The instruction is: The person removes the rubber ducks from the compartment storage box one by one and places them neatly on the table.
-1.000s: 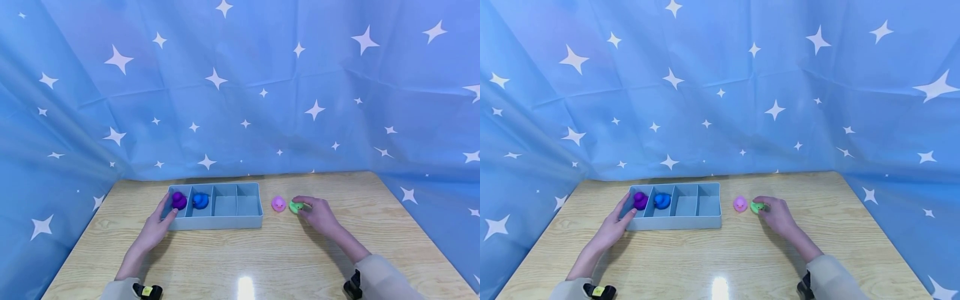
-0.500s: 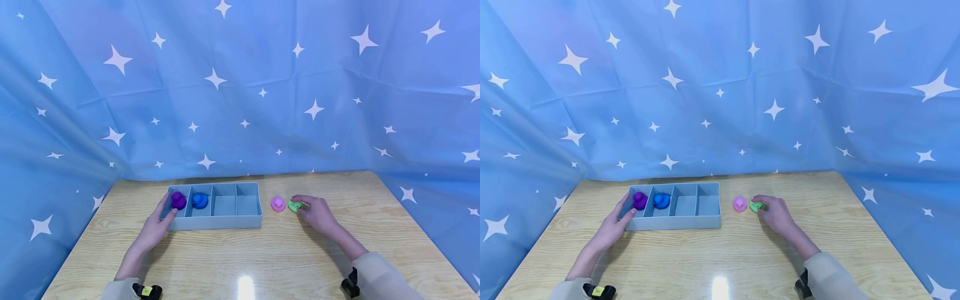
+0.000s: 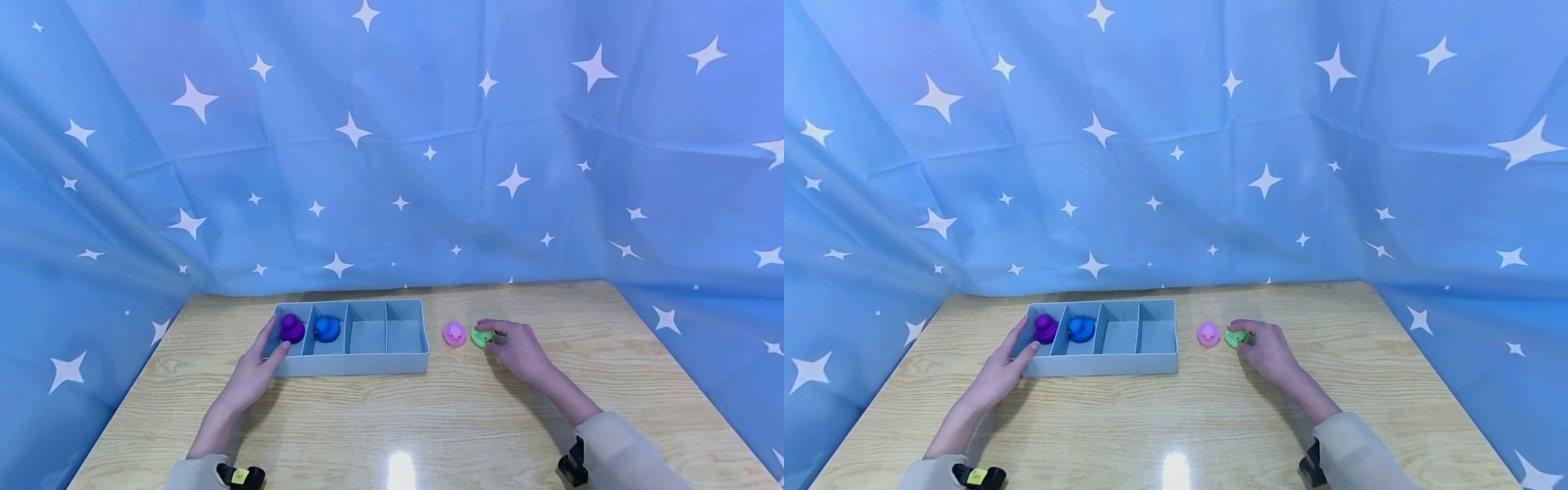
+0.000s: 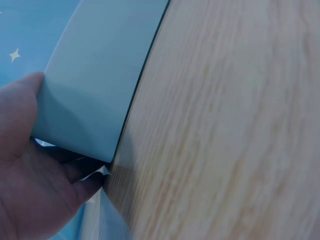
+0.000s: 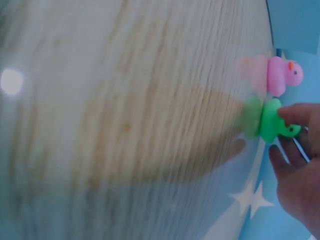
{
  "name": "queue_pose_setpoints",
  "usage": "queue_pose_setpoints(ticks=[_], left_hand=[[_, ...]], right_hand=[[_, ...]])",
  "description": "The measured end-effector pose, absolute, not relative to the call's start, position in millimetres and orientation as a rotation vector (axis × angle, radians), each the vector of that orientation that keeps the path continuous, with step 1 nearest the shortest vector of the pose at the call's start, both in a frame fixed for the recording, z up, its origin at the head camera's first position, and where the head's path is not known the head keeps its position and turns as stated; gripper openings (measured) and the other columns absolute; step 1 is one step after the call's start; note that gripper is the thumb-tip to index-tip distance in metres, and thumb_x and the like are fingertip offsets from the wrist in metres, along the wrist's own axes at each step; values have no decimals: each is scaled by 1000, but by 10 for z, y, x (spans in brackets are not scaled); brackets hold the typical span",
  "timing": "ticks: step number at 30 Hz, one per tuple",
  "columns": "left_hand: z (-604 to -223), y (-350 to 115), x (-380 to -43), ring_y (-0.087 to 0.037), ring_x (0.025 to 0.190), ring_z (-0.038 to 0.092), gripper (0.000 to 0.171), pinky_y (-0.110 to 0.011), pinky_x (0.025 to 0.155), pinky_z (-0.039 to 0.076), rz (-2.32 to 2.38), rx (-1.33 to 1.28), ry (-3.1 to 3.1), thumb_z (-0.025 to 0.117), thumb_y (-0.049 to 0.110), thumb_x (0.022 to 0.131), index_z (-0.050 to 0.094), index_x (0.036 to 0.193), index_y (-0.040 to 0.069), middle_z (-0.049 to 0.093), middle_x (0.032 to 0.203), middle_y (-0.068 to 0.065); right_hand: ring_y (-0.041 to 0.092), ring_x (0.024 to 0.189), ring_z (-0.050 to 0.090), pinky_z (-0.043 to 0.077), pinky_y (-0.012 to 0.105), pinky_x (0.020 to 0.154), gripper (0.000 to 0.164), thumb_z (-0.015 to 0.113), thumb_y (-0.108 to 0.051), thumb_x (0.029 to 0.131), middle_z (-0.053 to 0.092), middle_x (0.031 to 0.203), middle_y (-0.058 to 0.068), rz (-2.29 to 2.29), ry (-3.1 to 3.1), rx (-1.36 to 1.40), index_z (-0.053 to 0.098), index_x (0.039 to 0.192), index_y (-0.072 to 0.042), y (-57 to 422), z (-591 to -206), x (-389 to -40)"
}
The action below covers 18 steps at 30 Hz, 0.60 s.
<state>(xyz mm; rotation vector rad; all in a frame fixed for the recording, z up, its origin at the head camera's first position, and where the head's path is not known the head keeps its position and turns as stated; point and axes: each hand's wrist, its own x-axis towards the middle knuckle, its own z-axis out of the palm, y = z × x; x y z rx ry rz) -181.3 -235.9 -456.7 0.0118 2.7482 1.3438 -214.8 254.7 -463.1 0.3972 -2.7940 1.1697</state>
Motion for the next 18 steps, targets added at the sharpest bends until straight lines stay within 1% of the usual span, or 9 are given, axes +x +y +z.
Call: queue_pose_setpoints(ticks=[2, 4, 6, 8, 9, 11, 13, 18], left_hand=[[-4569, -2361, -1821, -52, 150, 14, 72, -66, 119, 17, 1344, 10, 2744, 44, 42, 110, 7, 167, 17, 15, 167, -27], [-4570, -2361, -1825, -51, 151, 14, 72, -66, 119, 17, 1345, 9, 2741, 44, 41, 110, 7, 167, 17, 15, 168, -25], [-4573, -2361, -1826, -51, 151, 14, 72, -65, 119, 17, 1349, 5, 2738, 44, 41, 110, 7, 167, 17, 14, 168, -24], [-4573, -2363, -1821, -51, 151, 14, 72, -65, 119, 17, 1347, 4, 2740, 44, 41, 110, 7, 167, 16, 15, 168, -25], [-4574, -2364, -1820, -51, 151, 14, 72, -65, 119, 17, 1347, 4, 2742, 44, 41, 110, 7, 167, 16, 15, 167, -25], [-4572, -2363, -1819, -51, 150, 14, 72, -65, 119, 17, 1350, 6, 2743, 45, 40, 110, 7, 167, 16, 15, 167, -26], [-4575, -2362, -1821, -51, 151, 14, 72, -65, 119, 17, 1351, 7, 2743, 45, 40, 110, 8, 167, 16, 15, 168, -25], [-4583, -2356, -1836, -51, 151, 14, 72, -65, 119, 17, 1350, 9, 2747, 45, 40, 110, 8, 167, 16, 15, 168, -23]], right_hand=[[49, 115, 64, 62, 37, 69, 38, 73, 8, 87, 65, 131, 26, 1207, -2811, 371, 71, 124, 1, 2546, -4607, -2142], [51, 115, 63, 59, 30, 62, 40, 74, 5, 87, 65, 131, 26, 1249, -2818, 337, 70, 127, 1, 2546, -4580, -2131], [53, 116, 61, 61, 32, 66, 40, 74, 2, 89, 65, 130, 26, 1255, -2817, 326, 69, 129, 0, 2554, -4555, -2123], [54, 117, 60, 62, 40, 76, 39, 73, -1, 91, 66, 130, 24, 1247, -2806, 325, 68, 130, -1, 2557, -4533, -2118], [55, 117, 60, 61, 44, 82, 39, 72, -2, 92, 66, 130, 24, 1236, -2800, 334, 68, 130, -1, 2555, -4523, -2117], [54, 117, 60, 58, 52, 89, 37, 71, -4, 94, 67, 129, 22, 1222, -2786, 351, 68, 130, -1, 2545, -4499, -2118], [52, 116, 62, 56, 56, 92, 35, 71, -4, 95, 68, 128, 22, 1225, -2768, 364, 68, 130, 0, 2522, -4474, -2115], [47, 115, 64, 54, 57, 95, 34, 70, 1, 94, 69, 125, 21, 1265, -2703, 423, 68, 128, 3, 2413, -4392, -2100]])
